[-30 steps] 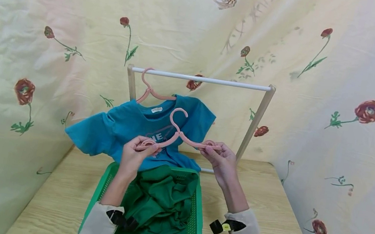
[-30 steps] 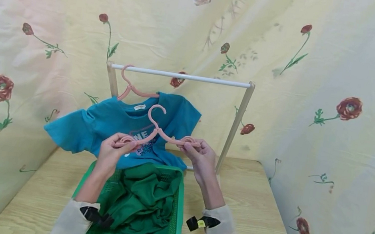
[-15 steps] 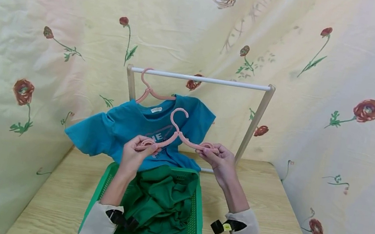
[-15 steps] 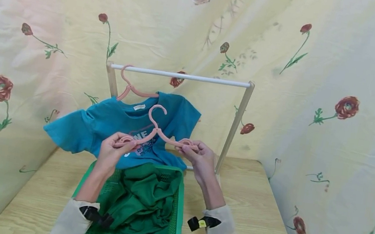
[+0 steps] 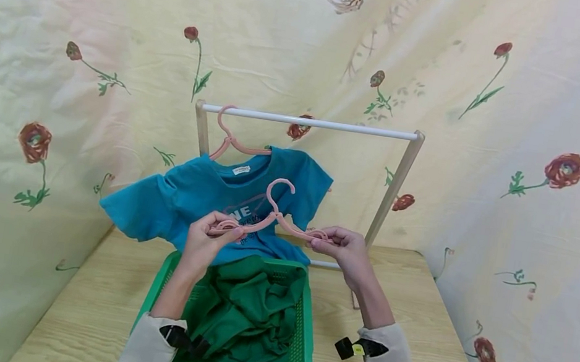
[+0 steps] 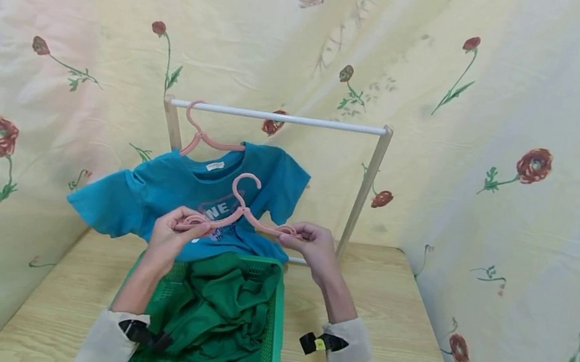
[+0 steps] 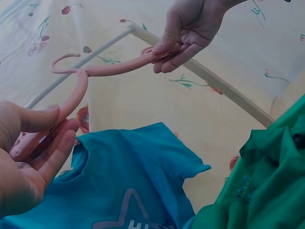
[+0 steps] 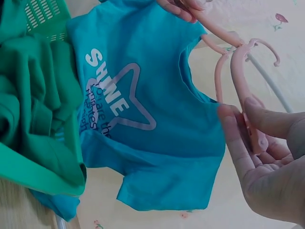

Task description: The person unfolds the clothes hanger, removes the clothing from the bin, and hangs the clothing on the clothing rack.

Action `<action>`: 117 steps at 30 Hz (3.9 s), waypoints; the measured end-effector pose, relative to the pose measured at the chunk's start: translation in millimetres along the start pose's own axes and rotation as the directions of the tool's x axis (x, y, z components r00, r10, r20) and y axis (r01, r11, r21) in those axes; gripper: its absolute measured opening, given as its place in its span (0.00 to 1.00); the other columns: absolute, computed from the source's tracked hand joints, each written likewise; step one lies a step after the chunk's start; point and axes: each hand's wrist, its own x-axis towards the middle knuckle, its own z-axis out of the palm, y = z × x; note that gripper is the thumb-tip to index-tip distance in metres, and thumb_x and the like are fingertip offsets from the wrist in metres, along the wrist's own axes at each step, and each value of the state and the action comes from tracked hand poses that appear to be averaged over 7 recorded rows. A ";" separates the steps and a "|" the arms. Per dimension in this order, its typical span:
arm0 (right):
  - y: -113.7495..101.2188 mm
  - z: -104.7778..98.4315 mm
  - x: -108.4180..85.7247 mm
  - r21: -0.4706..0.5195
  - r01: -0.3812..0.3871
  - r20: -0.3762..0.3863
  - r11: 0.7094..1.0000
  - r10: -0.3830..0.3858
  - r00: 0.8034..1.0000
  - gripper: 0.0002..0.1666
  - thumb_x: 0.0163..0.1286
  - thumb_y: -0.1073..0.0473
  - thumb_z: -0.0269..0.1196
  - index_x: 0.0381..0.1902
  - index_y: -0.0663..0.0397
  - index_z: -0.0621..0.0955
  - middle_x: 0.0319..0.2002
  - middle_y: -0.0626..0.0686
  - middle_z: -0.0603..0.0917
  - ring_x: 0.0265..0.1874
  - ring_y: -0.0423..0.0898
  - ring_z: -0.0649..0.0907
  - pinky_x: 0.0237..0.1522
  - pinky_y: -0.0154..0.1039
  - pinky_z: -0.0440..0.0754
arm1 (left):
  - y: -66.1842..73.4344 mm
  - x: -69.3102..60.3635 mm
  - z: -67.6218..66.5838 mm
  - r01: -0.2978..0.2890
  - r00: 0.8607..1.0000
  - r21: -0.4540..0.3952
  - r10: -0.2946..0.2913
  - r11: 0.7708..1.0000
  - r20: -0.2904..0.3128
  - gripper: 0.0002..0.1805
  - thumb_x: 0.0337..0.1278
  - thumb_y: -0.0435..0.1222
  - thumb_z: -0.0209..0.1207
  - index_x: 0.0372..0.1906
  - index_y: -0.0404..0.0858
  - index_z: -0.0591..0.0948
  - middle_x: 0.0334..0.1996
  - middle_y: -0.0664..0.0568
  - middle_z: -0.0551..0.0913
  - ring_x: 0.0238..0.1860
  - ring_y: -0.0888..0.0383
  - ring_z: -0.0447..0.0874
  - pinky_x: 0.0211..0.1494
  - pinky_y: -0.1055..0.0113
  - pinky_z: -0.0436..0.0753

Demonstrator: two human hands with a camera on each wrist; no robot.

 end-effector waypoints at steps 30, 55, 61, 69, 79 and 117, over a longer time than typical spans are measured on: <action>3.4 8.9 2.9 0.064 -0.012 -0.166 0.998 0.022 0.986 0.20 0.74 0.62 0.63 0.50 0.81 0.80 0.32 0.44 0.91 0.31 0.39 0.90 0.45 0.36 0.89 | -5.9 -0.4 1.0 0.045 0.998 0.074 -0.047 0.996 0.032 0.11 0.62 0.28 0.67 0.44 0.25 0.80 0.34 0.51 0.84 0.35 0.61 0.86 0.47 0.66 0.88; 6.2 20.1 7.9 0.273 0.074 -0.278 0.959 0.005 0.961 0.14 0.82 0.58 0.51 0.48 0.64 0.78 0.35 0.55 0.92 0.31 0.43 0.92 0.40 0.38 0.90 | -3.0 -2.4 9.6 -0.015 0.998 0.052 0.018 0.999 -0.056 0.08 0.64 0.26 0.64 0.39 0.25 0.77 0.35 0.49 0.85 0.34 0.60 0.88 0.47 0.65 0.89; 1.4 12.2 7.3 0.254 0.078 -0.323 0.964 0.009 0.946 0.12 0.80 0.60 0.55 0.38 0.59 0.81 0.33 0.46 0.92 0.37 0.41 0.91 0.44 0.36 0.89 | -1.6 -1.2 8.0 -0.023 0.997 0.060 0.027 0.998 -0.073 0.09 0.63 0.27 0.65 0.41 0.24 0.78 0.33 0.54 0.86 0.35 0.56 0.90 0.45 0.66 0.89; -3.5 2.7 4.8 0.183 0.077 -0.346 0.980 -0.009 0.938 0.11 0.78 0.61 0.56 0.40 0.66 0.80 0.31 0.44 0.91 0.35 0.39 0.91 0.44 0.35 0.89 | 4.5 0.4 6.4 -0.052 0.993 0.051 0.057 0.997 -0.100 0.07 0.64 0.25 0.63 0.41 0.22 0.78 0.32 0.57 0.85 0.33 0.61 0.89 0.45 0.68 0.89; -2.2 -6.6 0.3 -0.069 0.023 -0.344 0.997 -0.045 0.938 0.14 0.75 0.70 0.58 0.47 0.83 0.78 0.30 0.49 0.91 0.27 0.36 0.89 0.37 0.33 0.89 | 8.2 3.0 4.0 -0.078 0.992 0.039 0.081 0.996 -0.098 0.07 0.63 0.22 0.62 0.41 0.19 0.77 0.31 0.58 0.85 0.33 0.64 0.88 0.44 0.70 0.89; 14.0 -18.9 0.2 0.802 -0.081 -0.121 0.592 0.293 0.948 0.10 0.78 0.70 0.50 0.34 0.58 0.73 0.42 0.55 0.82 0.45 0.44 0.89 0.55 0.32 0.85 | -1.4 3.3 10.7 -0.080 0.995 -0.025 0.078 0.996 -0.067 0.07 0.65 0.23 0.61 0.42 0.22 0.76 0.33 0.55 0.85 0.35 0.62 0.90 0.47 0.64 0.90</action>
